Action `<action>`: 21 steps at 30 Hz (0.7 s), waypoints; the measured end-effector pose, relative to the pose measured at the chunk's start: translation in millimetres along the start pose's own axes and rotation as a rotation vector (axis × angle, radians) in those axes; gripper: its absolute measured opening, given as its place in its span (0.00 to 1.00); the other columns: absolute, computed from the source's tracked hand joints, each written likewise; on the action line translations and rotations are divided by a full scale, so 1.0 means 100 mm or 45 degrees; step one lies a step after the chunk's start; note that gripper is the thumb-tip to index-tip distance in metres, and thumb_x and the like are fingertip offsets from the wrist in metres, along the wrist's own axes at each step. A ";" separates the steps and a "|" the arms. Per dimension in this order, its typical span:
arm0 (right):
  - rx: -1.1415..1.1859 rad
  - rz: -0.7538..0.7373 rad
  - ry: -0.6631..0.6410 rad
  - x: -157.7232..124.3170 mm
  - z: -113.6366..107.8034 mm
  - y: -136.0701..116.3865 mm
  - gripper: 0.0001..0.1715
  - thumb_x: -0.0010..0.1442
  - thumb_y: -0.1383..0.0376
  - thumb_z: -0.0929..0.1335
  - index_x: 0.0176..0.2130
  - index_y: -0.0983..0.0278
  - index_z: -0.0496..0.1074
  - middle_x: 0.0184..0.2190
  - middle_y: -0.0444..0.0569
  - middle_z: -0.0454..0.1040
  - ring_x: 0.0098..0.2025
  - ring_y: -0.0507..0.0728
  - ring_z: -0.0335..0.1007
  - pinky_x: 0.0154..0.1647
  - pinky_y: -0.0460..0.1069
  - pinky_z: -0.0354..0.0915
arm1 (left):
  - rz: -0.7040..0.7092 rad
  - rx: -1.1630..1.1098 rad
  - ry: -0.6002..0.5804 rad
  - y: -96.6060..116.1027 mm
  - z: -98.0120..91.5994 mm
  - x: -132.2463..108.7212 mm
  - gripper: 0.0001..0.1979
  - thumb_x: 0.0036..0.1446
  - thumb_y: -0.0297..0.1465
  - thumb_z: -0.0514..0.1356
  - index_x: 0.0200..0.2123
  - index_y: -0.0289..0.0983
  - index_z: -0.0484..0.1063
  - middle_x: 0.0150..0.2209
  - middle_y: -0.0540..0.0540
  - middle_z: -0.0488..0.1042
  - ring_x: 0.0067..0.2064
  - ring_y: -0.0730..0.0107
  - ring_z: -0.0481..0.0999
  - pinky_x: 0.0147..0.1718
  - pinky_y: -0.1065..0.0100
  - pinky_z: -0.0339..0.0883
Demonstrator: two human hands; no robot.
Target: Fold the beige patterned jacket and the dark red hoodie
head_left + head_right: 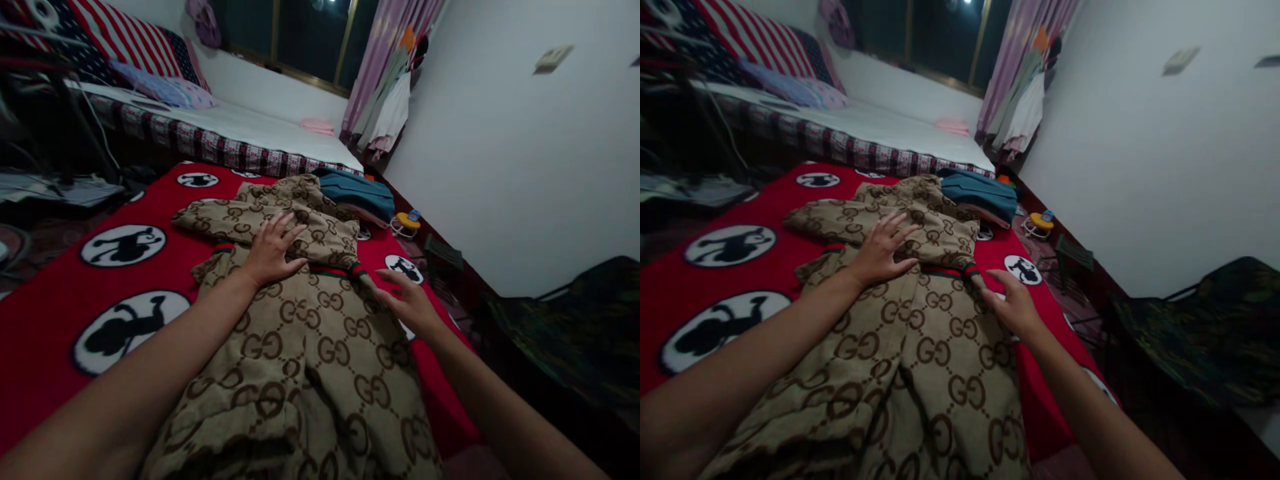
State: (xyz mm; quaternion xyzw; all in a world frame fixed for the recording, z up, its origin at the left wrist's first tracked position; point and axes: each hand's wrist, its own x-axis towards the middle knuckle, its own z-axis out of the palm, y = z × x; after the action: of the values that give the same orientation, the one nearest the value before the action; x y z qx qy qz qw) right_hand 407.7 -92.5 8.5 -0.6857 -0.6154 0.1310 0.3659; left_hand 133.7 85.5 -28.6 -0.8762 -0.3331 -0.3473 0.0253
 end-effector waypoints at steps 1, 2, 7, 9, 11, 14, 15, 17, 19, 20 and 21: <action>0.024 0.079 -0.022 -0.11 -0.06 0.04 0.26 0.51 0.55 0.71 0.49 0.62 0.73 0.48 0.56 0.75 0.48 0.63 0.72 0.46 0.58 0.70 | -0.011 0.001 -0.019 -0.01 0.02 0.00 0.36 0.51 0.45 0.62 0.62 0.42 0.61 0.66 0.39 0.53 0.68 0.47 0.47 0.64 0.46 0.42; 0.064 0.161 -0.054 -0.20 -0.11 0.05 0.29 0.51 0.54 0.71 0.50 0.63 0.71 0.46 0.56 0.75 0.46 0.62 0.73 0.43 0.57 0.71 | -0.022 0.004 -0.035 -0.01 0.03 0.00 0.35 0.51 0.44 0.62 0.61 0.42 0.62 0.65 0.39 0.55 0.67 0.47 0.49 0.63 0.47 0.43; 0.358 0.428 -0.328 -0.54 -0.15 0.02 0.36 0.53 0.50 0.69 0.56 0.64 0.64 0.40 0.53 0.77 0.40 0.61 0.76 0.37 0.54 0.72 | -0.056 0.037 -0.103 -0.01 0.03 0.01 0.30 0.50 0.37 0.61 0.58 0.41 0.66 0.62 0.40 0.61 0.63 0.51 0.58 0.63 0.49 0.46; 0.401 0.387 -0.367 -0.60 -0.09 0.01 0.36 0.54 0.52 0.70 0.57 0.63 0.63 0.46 0.54 0.76 0.47 0.62 0.74 0.45 0.56 0.71 | -0.062 0.047 -0.107 -0.03 0.03 0.01 0.30 0.48 0.31 0.59 0.57 0.42 0.67 0.61 0.41 0.63 0.62 0.53 0.60 0.63 0.49 0.47; 0.356 0.302 -0.324 -0.62 -0.02 0.01 0.37 0.52 0.56 0.71 0.58 0.62 0.62 0.53 0.54 0.72 0.53 0.62 0.70 0.54 0.58 0.66 | -0.073 0.042 -0.103 -0.06 0.04 0.01 0.30 0.47 0.27 0.57 0.57 0.42 0.68 0.60 0.42 0.65 0.61 0.55 0.62 0.62 0.50 0.49; 0.292 0.225 -0.253 -0.58 0.02 -0.04 0.35 0.53 0.58 0.71 0.58 0.62 0.63 0.55 0.54 0.71 0.57 0.63 0.67 0.59 0.59 0.62 | -0.091 0.007 -0.081 -0.15 0.07 0.00 0.30 0.45 0.22 0.54 0.55 0.41 0.71 0.56 0.43 0.70 0.58 0.56 0.66 0.60 0.51 0.55; 0.299 0.217 -0.253 -0.56 0.02 -0.07 0.34 0.53 0.57 0.70 0.58 0.62 0.64 0.55 0.54 0.71 0.56 0.63 0.67 0.58 0.59 0.63 | -0.100 -0.019 -0.059 -0.17 0.07 0.01 0.31 0.45 0.21 0.53 0.54 0.41 0.72 0.56 0.43 0.71 0.58 0.57 0.67 0.60 0.51 0.56; 0.321 0.212 -0.280 -0.49 0.00 -0.17 0.33 0.54 0.56 0.70 0.57 0.63 0.65 0.54 0.54 0.72 0.55 0.64 0.69 0.55 0.59 0.65 | -0.148 -0.105 0.020 -0.21 0.07 0.02 0.33 0.44 0.20 0.52 0.55 0.41 0.72 0.54 0.45 0.73 0.57 0.58 0.69 0.58 0.53 0.60; 0.337 0.183 -0.317 -0.43 -0.04 -0.33 0.33 0.55 0.56 0.70 0.57 0.62 0.66 0.54 0.54 0.72 0.54 0.64 0.69 0.52 0.58 0.68 | -0.241 -0.215 0.149 -0.23 0.02 0.04 0.34 0.43 0.19 0.50 0.56 0.41 0.71 0.52 0.46 0.75 0.55 0.60 0.71 0.57 0.56 0.63; 0.341 0.154 -0.335 -0.41 -0.05 -0.42 0.33 0.55 0.57 0.70 0.58 0.62 0.66 0.53 0.53 0.73 0.54 0.64 0.69 0.51 0.57 0.68 | -0.297 -0.263 0.230 -0.25 -0.02 0.05 0.34 0.44 0.19 0.50 0.56 0.42 0.71 0.51 0.47 0.76 0.54 0.61 0.72 0.56 0.58 0.64; 0.343 0.119 -0.359 -0.40 -0.06 -0.52 0.33 0.55 0.58 0.70 0.59 0.61 0.65 0.53 0.53 0.73 0.54 0.63 0.69 0.51 0.56 0.69 | -0.355 -0.297 0.320 -0.26 -0.07 0.07 0.34 0.44 0.19 0.49 0.55 0.43 0.71 0.50 0.48 0.77 0.53 0.62 0.73 0.55 0.59 0.65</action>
State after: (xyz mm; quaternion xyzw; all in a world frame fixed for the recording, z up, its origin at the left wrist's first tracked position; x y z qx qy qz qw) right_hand 364.3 -133.7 36.0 -0.6332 -0.6048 0.3239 0.3582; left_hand 117.4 108.0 -24.4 -0.7686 -0.4027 -0.4901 -0.0833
